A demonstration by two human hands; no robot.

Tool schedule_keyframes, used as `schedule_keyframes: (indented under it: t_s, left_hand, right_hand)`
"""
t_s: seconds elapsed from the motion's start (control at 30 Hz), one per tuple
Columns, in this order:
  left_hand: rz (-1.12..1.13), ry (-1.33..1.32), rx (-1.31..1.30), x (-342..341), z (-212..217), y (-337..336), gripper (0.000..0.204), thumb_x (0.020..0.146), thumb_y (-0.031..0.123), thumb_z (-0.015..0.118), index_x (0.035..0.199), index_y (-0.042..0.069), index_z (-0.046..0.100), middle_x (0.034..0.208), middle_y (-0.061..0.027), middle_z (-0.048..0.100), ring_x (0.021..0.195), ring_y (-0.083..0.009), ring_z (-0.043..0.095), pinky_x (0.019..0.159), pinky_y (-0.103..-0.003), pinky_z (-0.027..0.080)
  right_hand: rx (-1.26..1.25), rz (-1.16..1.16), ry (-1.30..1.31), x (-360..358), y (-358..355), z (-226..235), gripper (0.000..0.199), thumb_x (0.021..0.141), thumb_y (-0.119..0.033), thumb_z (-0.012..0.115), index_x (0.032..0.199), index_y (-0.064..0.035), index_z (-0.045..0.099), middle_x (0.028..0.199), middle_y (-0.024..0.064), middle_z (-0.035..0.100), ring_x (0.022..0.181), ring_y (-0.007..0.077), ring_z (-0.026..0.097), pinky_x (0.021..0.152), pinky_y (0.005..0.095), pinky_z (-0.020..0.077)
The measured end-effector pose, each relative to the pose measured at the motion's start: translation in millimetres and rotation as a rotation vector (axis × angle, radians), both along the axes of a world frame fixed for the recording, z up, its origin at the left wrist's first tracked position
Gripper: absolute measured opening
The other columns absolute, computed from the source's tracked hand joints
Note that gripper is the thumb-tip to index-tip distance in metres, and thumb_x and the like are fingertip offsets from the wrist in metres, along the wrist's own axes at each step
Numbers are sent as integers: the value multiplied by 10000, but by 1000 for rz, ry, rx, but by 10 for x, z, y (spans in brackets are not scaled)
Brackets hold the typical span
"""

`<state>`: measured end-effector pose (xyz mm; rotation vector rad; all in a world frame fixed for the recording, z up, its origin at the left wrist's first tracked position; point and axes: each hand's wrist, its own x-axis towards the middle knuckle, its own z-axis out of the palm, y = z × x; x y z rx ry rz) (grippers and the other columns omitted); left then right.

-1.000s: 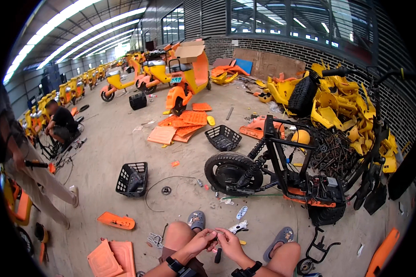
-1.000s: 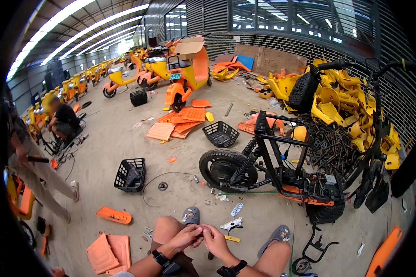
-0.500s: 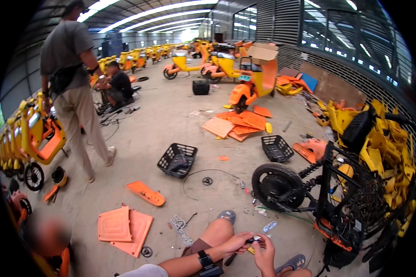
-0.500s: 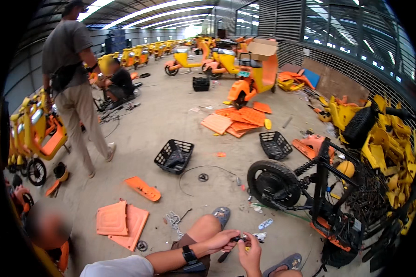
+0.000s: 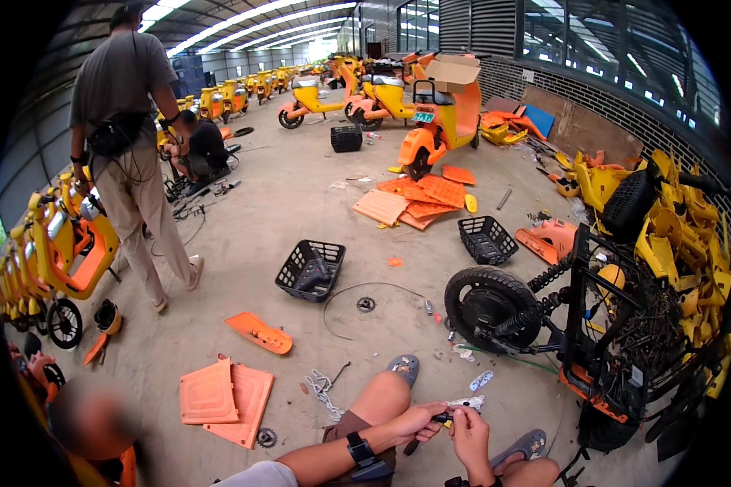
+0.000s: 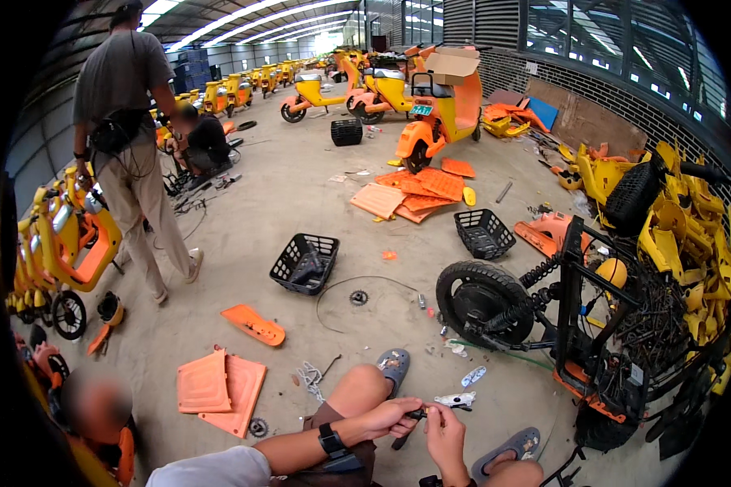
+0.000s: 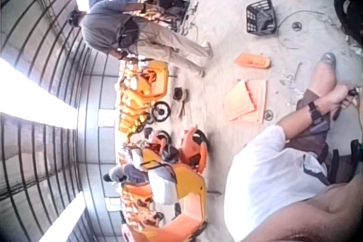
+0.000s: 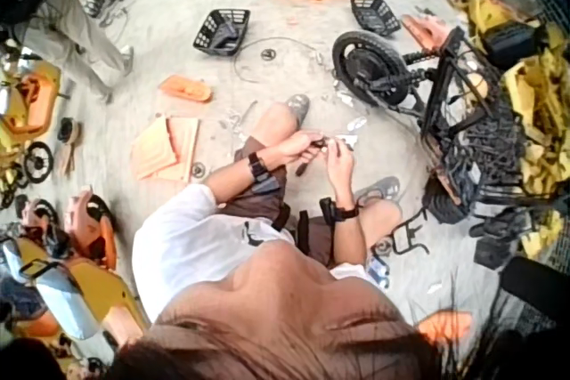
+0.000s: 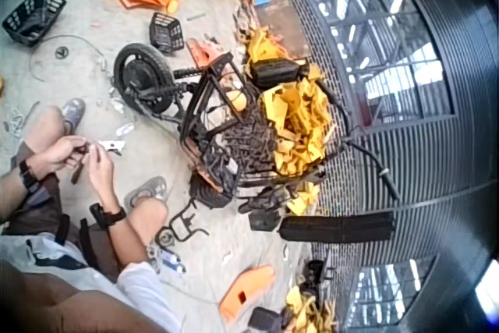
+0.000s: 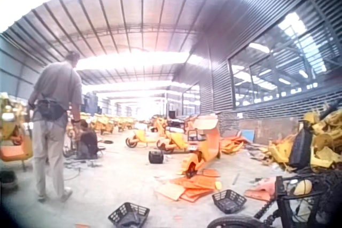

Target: The person assembles a small electronic component for a scooter by connecting wires and snapping pieces together by hand while sitting on the floor.

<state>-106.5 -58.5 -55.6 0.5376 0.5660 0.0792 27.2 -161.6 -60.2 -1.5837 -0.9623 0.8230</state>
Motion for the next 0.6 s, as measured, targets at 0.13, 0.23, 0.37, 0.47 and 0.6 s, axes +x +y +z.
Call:
schedule_keyframes:
  t_s: [0.13, 0.23, 0.37, 0.47, 0.6]
  left_hand:
    - [-39, 5, -37, 5, 11, 2, 189, 1029, 312, 351, 936, 178, 446, 565, 79, 208, 461, -59, 171, 421, -236, 117]
    - [-45, -33, -34, -18, -4, 33, 201, 1029, 321, 349, 928, 181, 452, 566, 79, 202, 466, -61, 173, 421, -236, 116]
    - [-111, -61, -66, -51, -133, 76, 241, 1030, 350, 338, 929, 173, 465, 571, 76, 199, 466, -65, 177, 416, -234, 121]
    - [-138, -44, -78, -158, -12, 84, 264, 1030, 350, 335, 944, 141, 473, 576, 77, 202, 470, -64, 175, 421, -234, 125]
    - [-113, -43, -43, -148, -48, 109, 243, 1034, 321, 330, 976, 135, 475, 583, 71, 210, 478, -72, 182, 434, -234, 133]
  right_hand:
    - [245, -94, -116, -110, 34, 112, 251, 903, -96, 587, 1126, 18, 584, 645, 28, 583, 577, 71, 519, 563, 233, 434]
    - [151, -19, -11, -38, 28, 65, 240, 903, -90, 592, 1118, 16, 589, 636, 6, 571, 573, 47, 498, 538, 217, 411]
    - [44, -12, 164, -49, -18, 94, 245, 890, -74, 609, 1119, 11, 590, 642, -31, 549, 583, 18, 476, 534, 195, 397]
    - [147, 64, 100, -107, -3, 123, 277, 861, -76, 643, 1127, -9, 601, 673, -45, 537, 604, 13, 470, 557, 189, 406]
    - [146, 85, -20, -114, 29, 160, 278, 862, -106, 647, 1117, -1, 613, 684, -29, 551, 605, 25, 474, 559, 201, 412]
